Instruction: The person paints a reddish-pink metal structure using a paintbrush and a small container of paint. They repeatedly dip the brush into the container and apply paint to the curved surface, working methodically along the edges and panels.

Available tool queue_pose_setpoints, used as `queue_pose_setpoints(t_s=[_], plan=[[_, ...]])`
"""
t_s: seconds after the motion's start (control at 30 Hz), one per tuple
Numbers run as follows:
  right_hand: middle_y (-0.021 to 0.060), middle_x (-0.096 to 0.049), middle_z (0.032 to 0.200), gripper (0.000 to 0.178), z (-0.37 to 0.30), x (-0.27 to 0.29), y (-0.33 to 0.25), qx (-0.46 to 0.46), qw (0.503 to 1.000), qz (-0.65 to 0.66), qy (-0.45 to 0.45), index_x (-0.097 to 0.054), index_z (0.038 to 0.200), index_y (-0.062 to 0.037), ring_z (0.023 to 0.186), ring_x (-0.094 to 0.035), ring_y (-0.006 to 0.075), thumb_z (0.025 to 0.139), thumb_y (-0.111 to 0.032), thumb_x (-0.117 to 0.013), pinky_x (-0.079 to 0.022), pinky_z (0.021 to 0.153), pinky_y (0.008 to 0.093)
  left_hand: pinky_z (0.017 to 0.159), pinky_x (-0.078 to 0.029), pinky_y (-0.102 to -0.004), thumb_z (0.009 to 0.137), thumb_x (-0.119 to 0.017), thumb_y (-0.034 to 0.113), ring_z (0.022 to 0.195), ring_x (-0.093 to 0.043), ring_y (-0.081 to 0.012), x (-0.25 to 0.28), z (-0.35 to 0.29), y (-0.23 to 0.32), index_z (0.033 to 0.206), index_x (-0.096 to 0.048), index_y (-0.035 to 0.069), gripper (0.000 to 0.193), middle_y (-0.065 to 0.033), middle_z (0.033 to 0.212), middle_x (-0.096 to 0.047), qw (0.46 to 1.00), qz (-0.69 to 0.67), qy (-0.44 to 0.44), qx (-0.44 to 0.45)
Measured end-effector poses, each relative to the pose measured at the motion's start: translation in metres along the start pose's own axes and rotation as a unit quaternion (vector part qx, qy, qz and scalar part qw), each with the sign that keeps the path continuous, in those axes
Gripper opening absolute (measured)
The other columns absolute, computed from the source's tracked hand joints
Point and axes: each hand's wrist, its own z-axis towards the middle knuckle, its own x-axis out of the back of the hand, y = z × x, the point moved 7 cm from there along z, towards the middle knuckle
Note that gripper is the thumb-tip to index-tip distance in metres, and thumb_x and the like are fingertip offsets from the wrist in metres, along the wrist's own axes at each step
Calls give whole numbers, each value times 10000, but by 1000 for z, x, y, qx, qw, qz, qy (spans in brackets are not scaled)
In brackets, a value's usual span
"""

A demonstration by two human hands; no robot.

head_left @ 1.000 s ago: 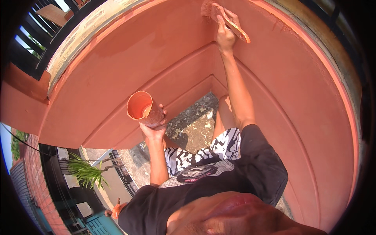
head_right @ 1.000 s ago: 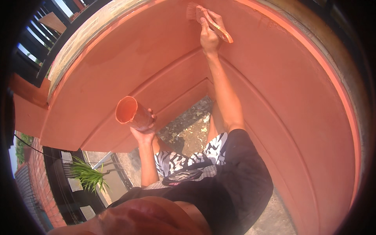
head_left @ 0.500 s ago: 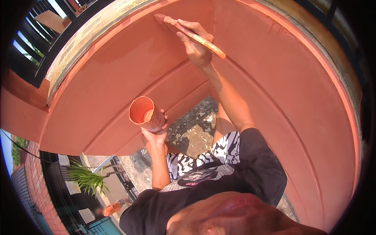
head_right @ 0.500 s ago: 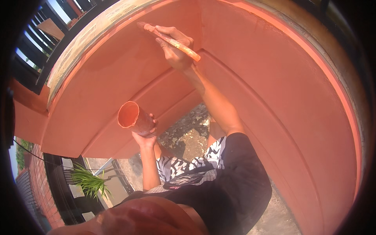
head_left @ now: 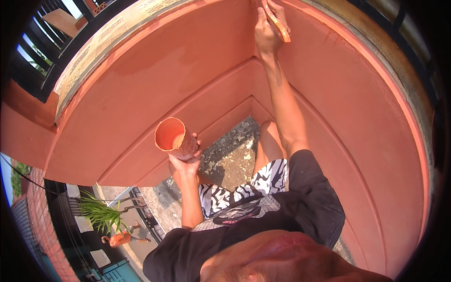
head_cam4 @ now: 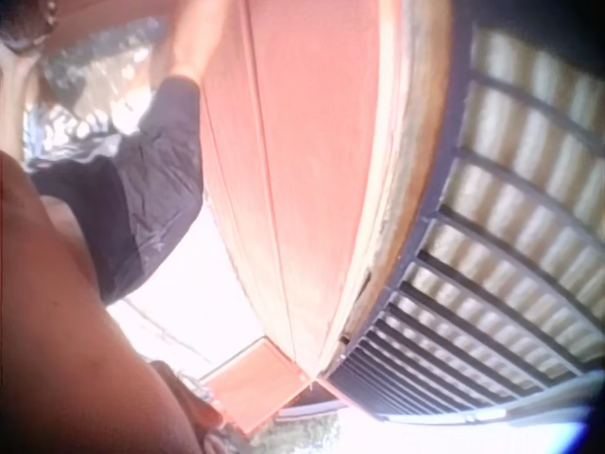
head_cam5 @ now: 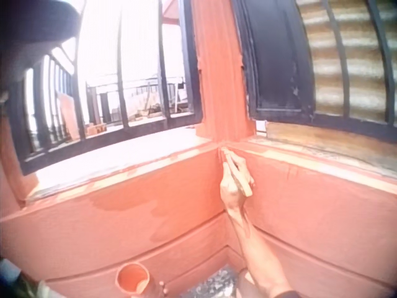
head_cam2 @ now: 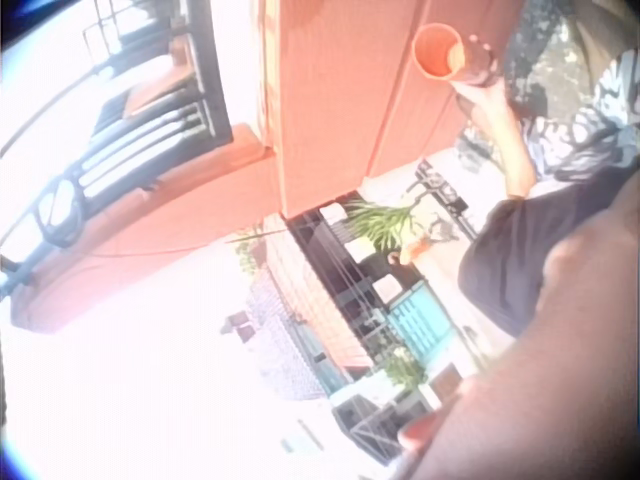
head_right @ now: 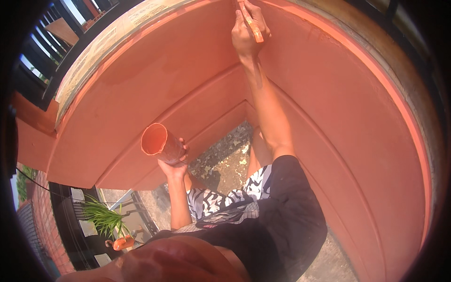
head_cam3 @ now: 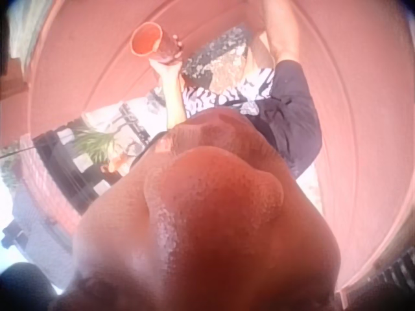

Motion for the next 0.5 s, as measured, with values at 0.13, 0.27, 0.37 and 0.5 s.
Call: queue_pose_setpoints(t_s=[0.13,0.27,0.37,0.5], plan=[[107,-756,966,245,-32,-20,-42,57,996,-45,-54,-698,1123,-26,848,-740,186,885,-20,-755,-595,742,301,558,-500,-328,970,-443,609,952,-620,-378,-2,0,-1,1345,-555,96,645,-218,1201,-635,1000,0,-5,1],[107,-756,1006,266,-55,-23,-66,37,976,151,-151,-687,1158,-19,915,-738,178,899,-21,-747,-588,773,302,579,-492,-277,961,-521,523,989,-572,-331,-5,3,-3,1327,-551,118,546,-202,1221,-605,1000,18,-16,9],[118,-729,1132,285,-54,-25,-37,-126,918,340,-159,-658,1212,-2,1051,-701,187,935,-27,-722,-575,870,318,555,-496,-325,964,-440,622,950,-621,-380,-1,5,-5,1349,-555,95,663,-218,1200,-637,1000,-15,7,7],[110,-697,1183,218,-36,-10,13,-196,935,285,-80,-661,1159,19,1101,-669,198,948,-15,-702,-551,977,340,557,-497,-327,966,-425,620,951,-621,-381,2,5,-9,1352,-556,91,668,-217,1203,-638,1000,-5,11,14]])
